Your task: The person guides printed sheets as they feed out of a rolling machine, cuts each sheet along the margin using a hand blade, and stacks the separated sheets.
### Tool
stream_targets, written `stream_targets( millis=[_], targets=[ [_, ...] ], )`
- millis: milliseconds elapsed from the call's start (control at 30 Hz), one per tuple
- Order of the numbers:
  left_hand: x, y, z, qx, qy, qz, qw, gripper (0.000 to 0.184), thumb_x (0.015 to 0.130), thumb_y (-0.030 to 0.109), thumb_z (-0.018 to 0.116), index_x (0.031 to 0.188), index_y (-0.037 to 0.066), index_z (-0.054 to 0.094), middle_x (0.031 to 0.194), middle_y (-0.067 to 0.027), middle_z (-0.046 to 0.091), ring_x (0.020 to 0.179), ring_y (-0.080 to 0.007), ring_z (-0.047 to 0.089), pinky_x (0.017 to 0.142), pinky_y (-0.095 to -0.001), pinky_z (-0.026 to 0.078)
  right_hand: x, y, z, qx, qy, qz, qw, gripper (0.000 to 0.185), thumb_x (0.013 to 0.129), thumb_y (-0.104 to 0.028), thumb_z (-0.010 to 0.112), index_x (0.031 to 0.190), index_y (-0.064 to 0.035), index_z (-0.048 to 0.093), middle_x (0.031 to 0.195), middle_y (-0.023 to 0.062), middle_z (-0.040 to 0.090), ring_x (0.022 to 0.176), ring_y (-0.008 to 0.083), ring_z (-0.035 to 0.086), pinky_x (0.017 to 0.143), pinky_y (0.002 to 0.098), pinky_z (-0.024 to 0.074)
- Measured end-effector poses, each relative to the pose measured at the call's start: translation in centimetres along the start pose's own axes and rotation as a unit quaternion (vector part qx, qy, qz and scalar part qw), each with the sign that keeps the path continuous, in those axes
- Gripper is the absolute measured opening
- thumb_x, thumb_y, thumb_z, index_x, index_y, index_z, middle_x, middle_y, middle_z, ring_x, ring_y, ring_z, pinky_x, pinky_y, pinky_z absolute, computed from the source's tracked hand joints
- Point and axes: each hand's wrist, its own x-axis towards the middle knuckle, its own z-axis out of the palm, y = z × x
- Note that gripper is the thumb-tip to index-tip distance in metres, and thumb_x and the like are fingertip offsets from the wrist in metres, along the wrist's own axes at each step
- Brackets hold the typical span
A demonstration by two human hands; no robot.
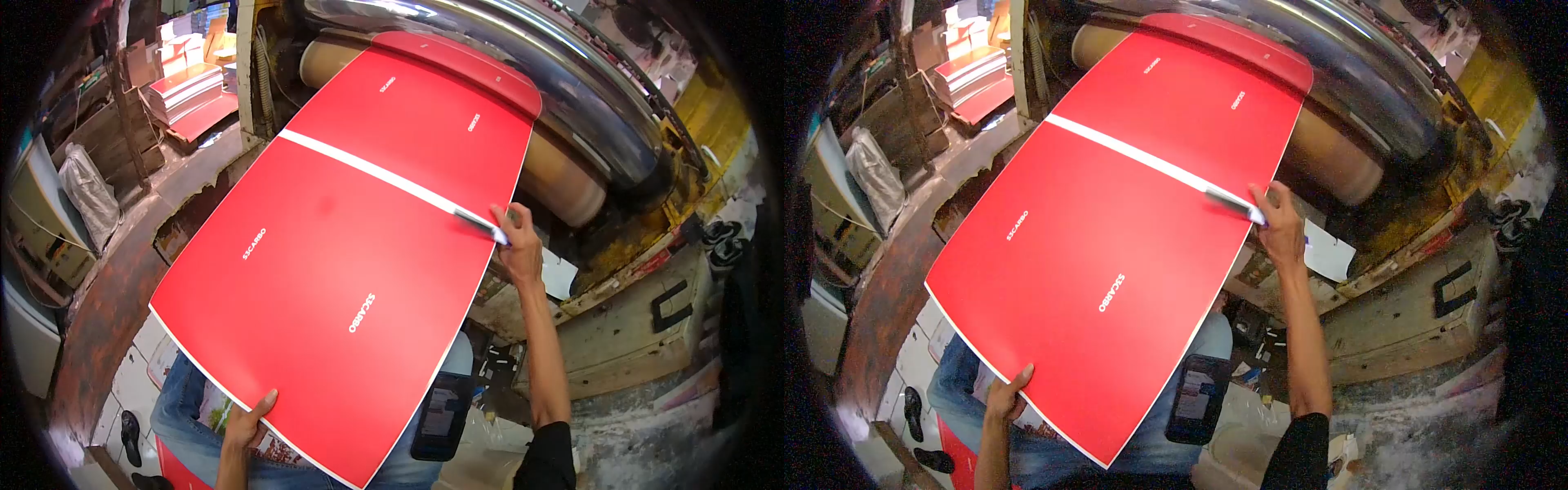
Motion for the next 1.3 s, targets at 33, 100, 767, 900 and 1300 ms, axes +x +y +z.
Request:
stream_targets(
  millis=[33,100,767,900,1300],
  targets=[
    [0.2,0.1,0.0,-0.001,0.002,0.003,1.000,0.051,0.088,0.011,0.069,0.131,-0.002,0.045,0.116,-0.0158,0.060,0.095,-0.0198,0.065,0.074,-0.0325,0.058,0.7,0.6,0.0,0.002,0.002,-0.003,1.000,0.056,0.066,0.001,0.073,0.117,-0.0215,0.066,0.104,0.0081,0.062,0.077,0.0240,0.066,0.068,0.0388,0.0561],
    [0.1,-0.3,-1.0,0.024,-0.001,-0.035,0.999,0.056,0.087,0.005,0.069,0.135,-0.001,0.041,0.129,-0.0159,0.053,0.122,-0.0264,0.051,0.100,-0.0429,0.047,2.2,1.3,-0.6,0.028,-0.073,-0.089,0.993,0.056,0.068,0.003,0.070,0.118,-0.0209,0.065,0.107,0.0072,0.063,0.076,0.0252,0.066,0.069,0.0377,0.0564],
    [15.6,-2.8,-14.2,0.073,0.171,-0.033,0.982,0.048,0.083,0.003,0.072,0.125,-0.002,0.050,0.112,-0.0162,0.064,0.096,-0.0273,0.066,0.078,-0.0386,0.059,2.7,-5.6,-3.9,0.200,-0.100,-0.001,0.975,0.042,0.068,0.014,0.059,0.105,-0.0021,0.071,0.104,0.0176,0.070,0.091,0.0247,0.070,0.073,0.0294,0.0548],
    [28.1,-11.9,-22.7,0.140,0.240,0.009,0.961,0.042,0.082,0.007,0.075,0.117,-0.002,0.055,0.107,-0.0156,0.066,0.087,-0.0274,0.068,0.070,-0.0423,0.060,1.3,-7.2,-5.3,0.186,-0.150,0.027,0.971,0.044,0.069,0.011,0.065,0.109,-0.0067,0.071,0.108,0.0180,0.069,0.094,0.0277,0.069,0.075,0.0314,0.0554],
    [28.3,-8.1,-7.6,0.288,0.274,0.138,0.907,0.053,0.075,0.010,0.076,0.115,-0.012,0.049,0.115,-0.0179,0.058,0.099,-0.0263,0.058,0.083,-0.0386,0.051,-2.7,-10.3,-9.2,0.192,-0.196,0.018,0.962,0.053,0.064,0.005,0.063,0.113,-0.0127,0.070,0.116,0.0144,0.067,0.091,0.0271,0.070,0.074,0.0311,0.0557]
  ],
)
